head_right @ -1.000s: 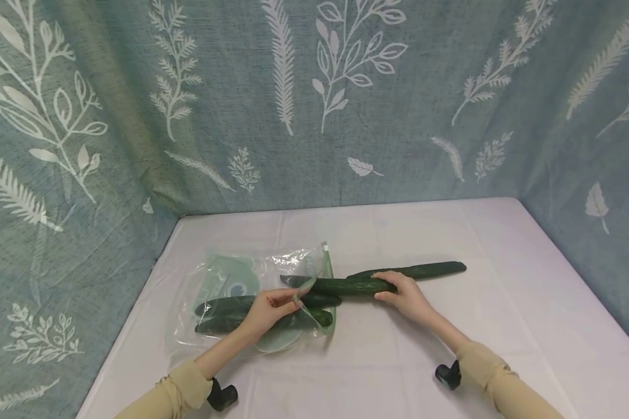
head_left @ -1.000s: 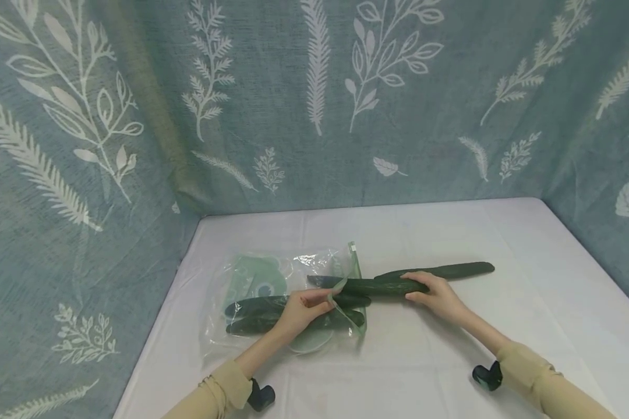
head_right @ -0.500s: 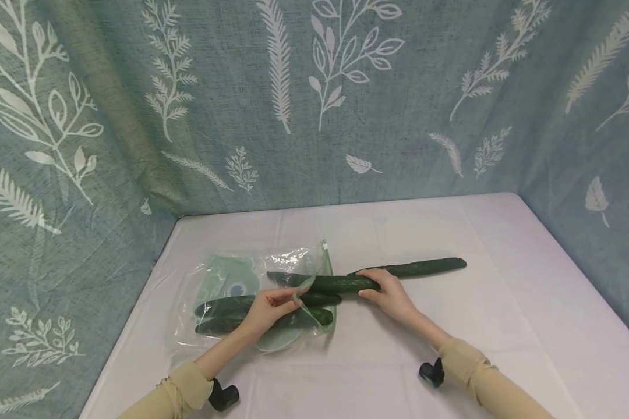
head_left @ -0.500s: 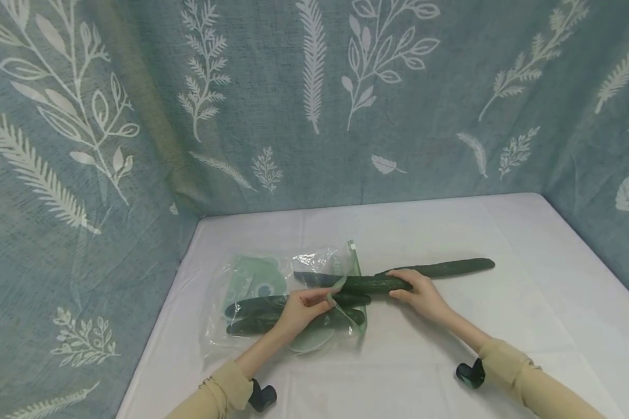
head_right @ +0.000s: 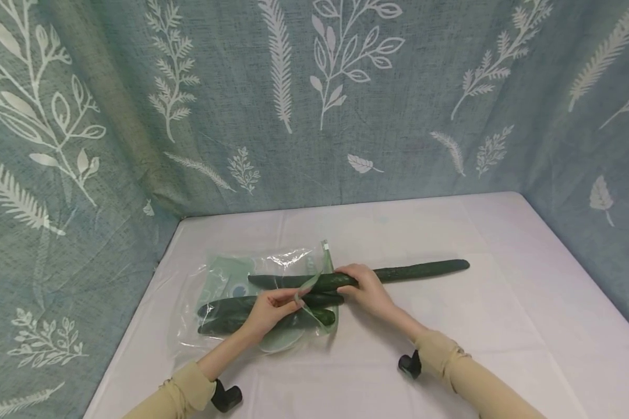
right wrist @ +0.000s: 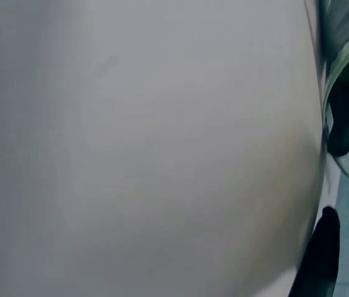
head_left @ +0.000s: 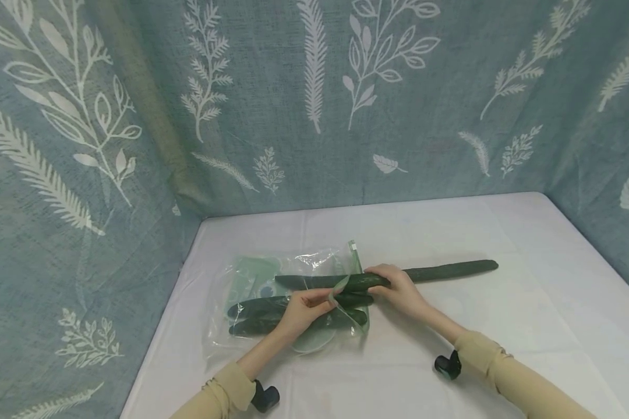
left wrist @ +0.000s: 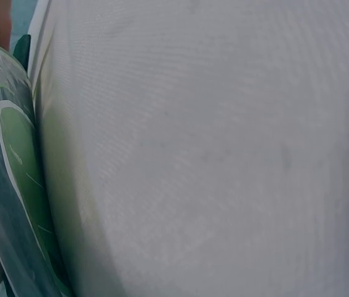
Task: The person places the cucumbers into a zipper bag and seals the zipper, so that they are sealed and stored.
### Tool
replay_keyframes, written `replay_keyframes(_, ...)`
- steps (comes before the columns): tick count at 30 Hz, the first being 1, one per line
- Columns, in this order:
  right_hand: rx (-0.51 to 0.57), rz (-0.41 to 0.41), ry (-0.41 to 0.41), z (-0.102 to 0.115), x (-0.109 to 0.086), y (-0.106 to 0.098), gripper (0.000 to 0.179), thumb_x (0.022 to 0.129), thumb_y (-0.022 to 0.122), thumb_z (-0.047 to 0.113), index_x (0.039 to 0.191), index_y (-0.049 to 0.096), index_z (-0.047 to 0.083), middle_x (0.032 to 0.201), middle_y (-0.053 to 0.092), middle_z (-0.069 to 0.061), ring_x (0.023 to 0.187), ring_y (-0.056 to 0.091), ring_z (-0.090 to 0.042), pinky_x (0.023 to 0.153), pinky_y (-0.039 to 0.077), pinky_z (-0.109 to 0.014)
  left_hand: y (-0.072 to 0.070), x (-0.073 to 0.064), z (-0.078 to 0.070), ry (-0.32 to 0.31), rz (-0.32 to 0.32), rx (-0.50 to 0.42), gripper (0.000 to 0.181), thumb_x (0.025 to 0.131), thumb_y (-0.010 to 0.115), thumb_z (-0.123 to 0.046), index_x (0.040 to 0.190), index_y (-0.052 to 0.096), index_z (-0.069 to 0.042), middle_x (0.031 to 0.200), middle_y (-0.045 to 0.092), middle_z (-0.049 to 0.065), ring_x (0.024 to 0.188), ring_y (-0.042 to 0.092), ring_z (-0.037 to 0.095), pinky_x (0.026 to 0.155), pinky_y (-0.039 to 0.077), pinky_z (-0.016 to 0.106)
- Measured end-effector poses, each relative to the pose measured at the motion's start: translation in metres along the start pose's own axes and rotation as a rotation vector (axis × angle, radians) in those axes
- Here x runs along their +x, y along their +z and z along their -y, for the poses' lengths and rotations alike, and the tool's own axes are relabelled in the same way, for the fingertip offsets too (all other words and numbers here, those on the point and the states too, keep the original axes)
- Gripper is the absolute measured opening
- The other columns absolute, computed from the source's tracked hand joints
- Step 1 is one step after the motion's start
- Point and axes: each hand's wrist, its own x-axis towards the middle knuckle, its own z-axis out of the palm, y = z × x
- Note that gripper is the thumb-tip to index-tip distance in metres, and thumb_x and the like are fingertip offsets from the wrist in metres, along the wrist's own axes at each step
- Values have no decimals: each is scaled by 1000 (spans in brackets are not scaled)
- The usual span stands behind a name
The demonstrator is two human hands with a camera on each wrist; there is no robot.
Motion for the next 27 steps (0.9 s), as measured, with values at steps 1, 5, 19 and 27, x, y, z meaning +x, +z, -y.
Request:
replay_keyframes(1,1,3,-1,1,2,2,41,81,73,14,119,63,2,118,66,-12,111,59,-30,92,50,-45,0,0,0,6,-2,8,36,87,63,-1,119,56,15,120,57,34,95,66,-2,81,55,18)
replay_keyframes(5,16,8,-12,4,7,11,40,80,73,12,118,63,2,117,66,-14,110,59,-31,92,50,-46,1,1,2,36,2,32,35,87,64,-3,118,58,13,119,59,32,103,68,18,82,56,20)
replay_keyframes(19,89,26,23,13,18,33,35,82,71,11,114,63,0,115,66,-14,112,59,-32,97,49,-47,1,0,0,44,0,12,34,87,63,-1,117,58,13,118,59,33,97,67,4,82,56,20)
replay_keyframes(27,93,22,34,20,21,43,38,83,70,11,119,61,0,115,67,-14,114,58,-33,99,48,-49,0,-1,-1,22,-17,26,34,87,65,-5,117,60,10,119,61,29,101,68,15,82,56,21)
